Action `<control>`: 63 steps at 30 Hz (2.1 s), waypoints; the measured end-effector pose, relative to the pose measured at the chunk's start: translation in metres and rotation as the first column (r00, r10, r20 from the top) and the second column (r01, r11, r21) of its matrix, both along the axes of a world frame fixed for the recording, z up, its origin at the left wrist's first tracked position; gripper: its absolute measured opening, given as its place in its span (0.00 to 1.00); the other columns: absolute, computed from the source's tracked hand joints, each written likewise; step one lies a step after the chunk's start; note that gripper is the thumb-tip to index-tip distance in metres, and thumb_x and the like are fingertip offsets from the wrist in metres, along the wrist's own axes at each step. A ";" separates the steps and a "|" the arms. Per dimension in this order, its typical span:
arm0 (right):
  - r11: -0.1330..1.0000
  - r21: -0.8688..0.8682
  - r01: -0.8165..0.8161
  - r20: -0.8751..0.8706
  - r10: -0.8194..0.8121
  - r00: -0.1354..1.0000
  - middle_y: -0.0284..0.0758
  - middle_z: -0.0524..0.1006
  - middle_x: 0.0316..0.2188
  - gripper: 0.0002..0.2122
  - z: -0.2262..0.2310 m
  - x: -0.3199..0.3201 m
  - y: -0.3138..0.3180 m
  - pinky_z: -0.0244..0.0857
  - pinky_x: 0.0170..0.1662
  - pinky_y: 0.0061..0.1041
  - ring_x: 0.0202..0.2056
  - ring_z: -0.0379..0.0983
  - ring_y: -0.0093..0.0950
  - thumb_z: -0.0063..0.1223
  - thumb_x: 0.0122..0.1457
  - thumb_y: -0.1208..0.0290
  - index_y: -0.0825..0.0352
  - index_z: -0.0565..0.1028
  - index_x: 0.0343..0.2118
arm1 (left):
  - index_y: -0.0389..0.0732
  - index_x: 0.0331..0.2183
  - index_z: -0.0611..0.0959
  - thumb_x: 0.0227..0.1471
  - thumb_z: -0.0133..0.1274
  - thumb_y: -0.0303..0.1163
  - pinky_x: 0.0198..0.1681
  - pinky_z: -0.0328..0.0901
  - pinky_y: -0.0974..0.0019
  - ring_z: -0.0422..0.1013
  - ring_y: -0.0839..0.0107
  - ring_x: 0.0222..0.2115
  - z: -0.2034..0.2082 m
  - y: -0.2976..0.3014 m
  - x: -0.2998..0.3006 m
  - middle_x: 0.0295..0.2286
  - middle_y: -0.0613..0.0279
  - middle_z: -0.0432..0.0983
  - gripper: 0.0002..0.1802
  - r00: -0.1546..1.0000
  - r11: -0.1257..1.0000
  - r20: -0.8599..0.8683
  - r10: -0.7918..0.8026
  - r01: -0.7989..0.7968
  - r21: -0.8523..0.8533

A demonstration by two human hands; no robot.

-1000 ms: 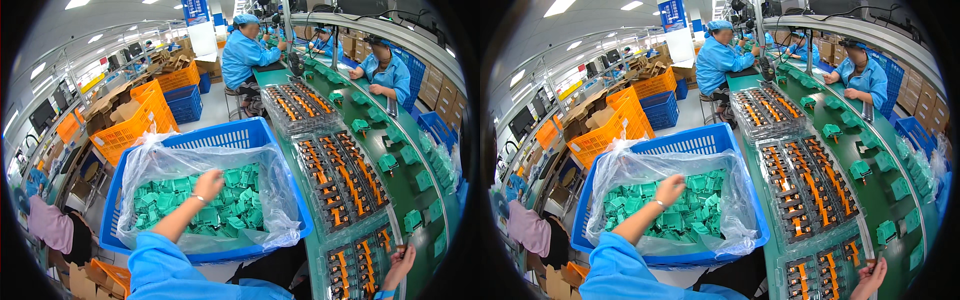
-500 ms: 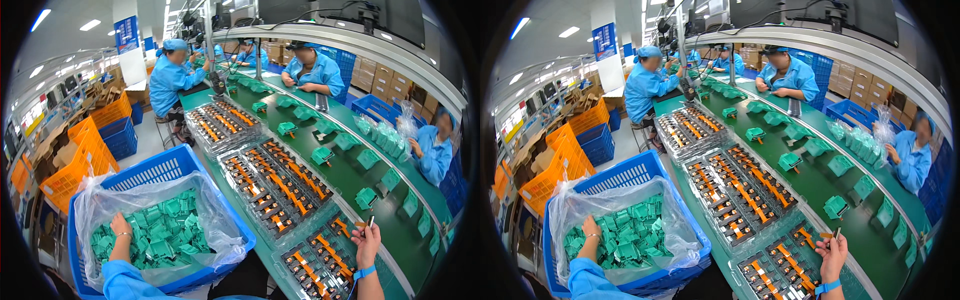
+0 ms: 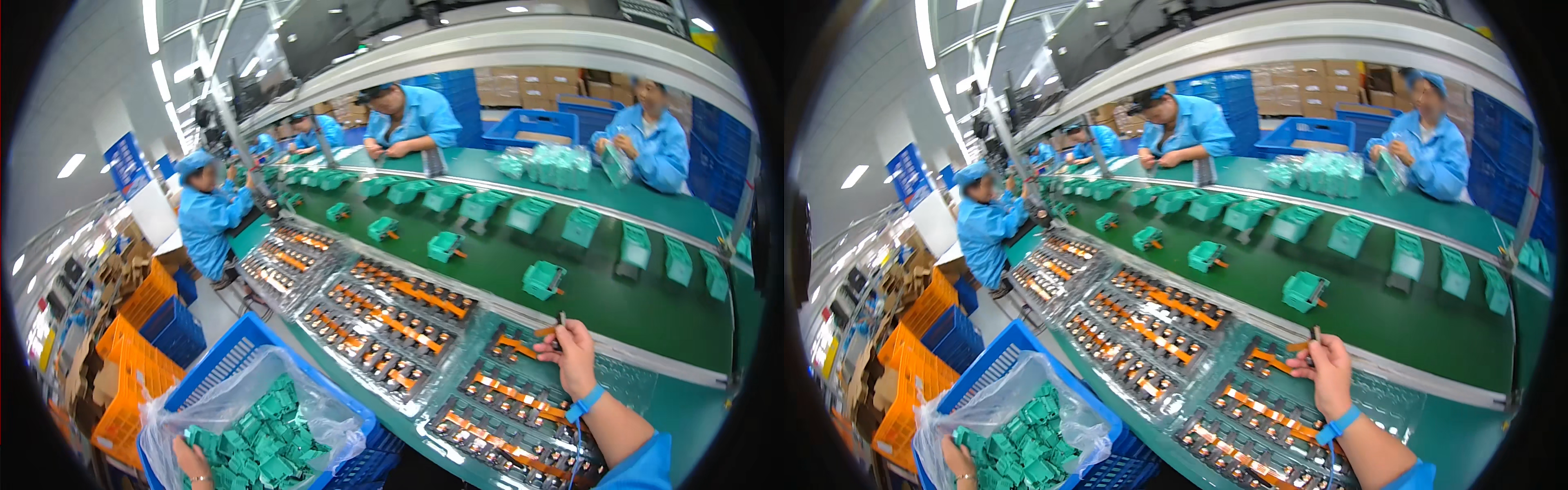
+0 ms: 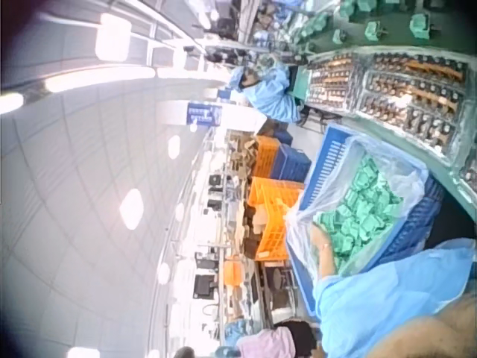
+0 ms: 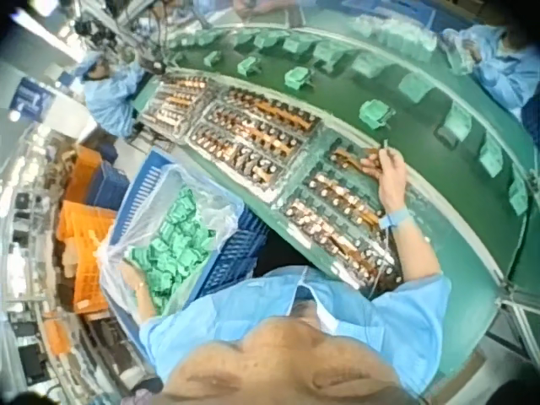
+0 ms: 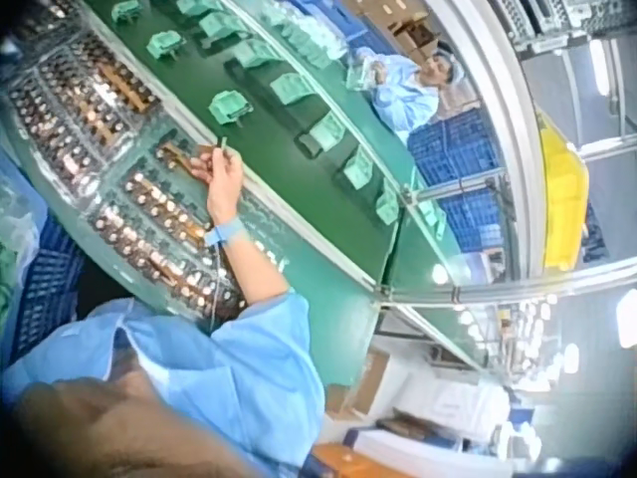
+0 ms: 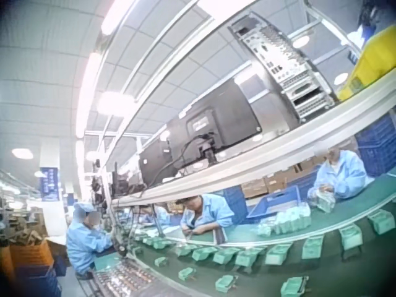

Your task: The person assembles electronic components into green plastic housings by hand.

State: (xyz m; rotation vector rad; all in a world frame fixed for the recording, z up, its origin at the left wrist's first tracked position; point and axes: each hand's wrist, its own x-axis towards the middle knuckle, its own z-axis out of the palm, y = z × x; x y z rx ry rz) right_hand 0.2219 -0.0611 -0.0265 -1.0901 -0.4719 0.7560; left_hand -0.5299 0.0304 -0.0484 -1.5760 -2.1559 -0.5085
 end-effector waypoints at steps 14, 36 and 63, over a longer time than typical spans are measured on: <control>0.989 0.054 -0.139 -0.021 0.140 0.990 0.38 0.74 0.34 0.09 0.001 0.014 -0.010 0.71 0.34 0.25 0.39 0.73 0.31 0.44 0.59 0.72 0.65 0.64 0.41 | 0.36 0.46 0.69 0.48 0.48 0.23 0.54 0.56 0.54 0.65 0.61 0.47 0.112 -0.007 0.476 0.43 0.56 0.70 0.20 -0.591 0.432 0.698 0.404 0.796 0.425; 0.995 0.000 -0.099 0.687 0.073 0.723 0.34 0.72 0.26 0.09 0.051 -0.023 -0.034 0.64 0.28 0.18 0.25 0.69 0.20 0.58 0.47 0.78 0.72 0.75 0.32 | 0.36 0.35 0.72 0.42 0.57 0.16 0.46 0.64 0.64 0.70 0.71 0.40 0.040 -0.016 0.535 0.38 0.58 0.73 0.16 -0.478 0.297 0.877 0.053 0.846 0.443; 0.938 -0.134 -0.319 0.284 0.345 0.894 0.31 0.72 0.31 0.07 0.029 -0.025 -0.031 0.67 0.37 0.18 0.36 0.69 0.18 0.55 0.52 0.79 0.71 0.70 0.33 | 0.32 0.35 0.72 0.42 0.56 0.14 0.48 0.64 0.65 0.68 0.70 0.42 0.052 -0.028 0.531 0.38 0.60 0.67 0.15 -0.498 0.184 0.865 0.058 0.857 0.481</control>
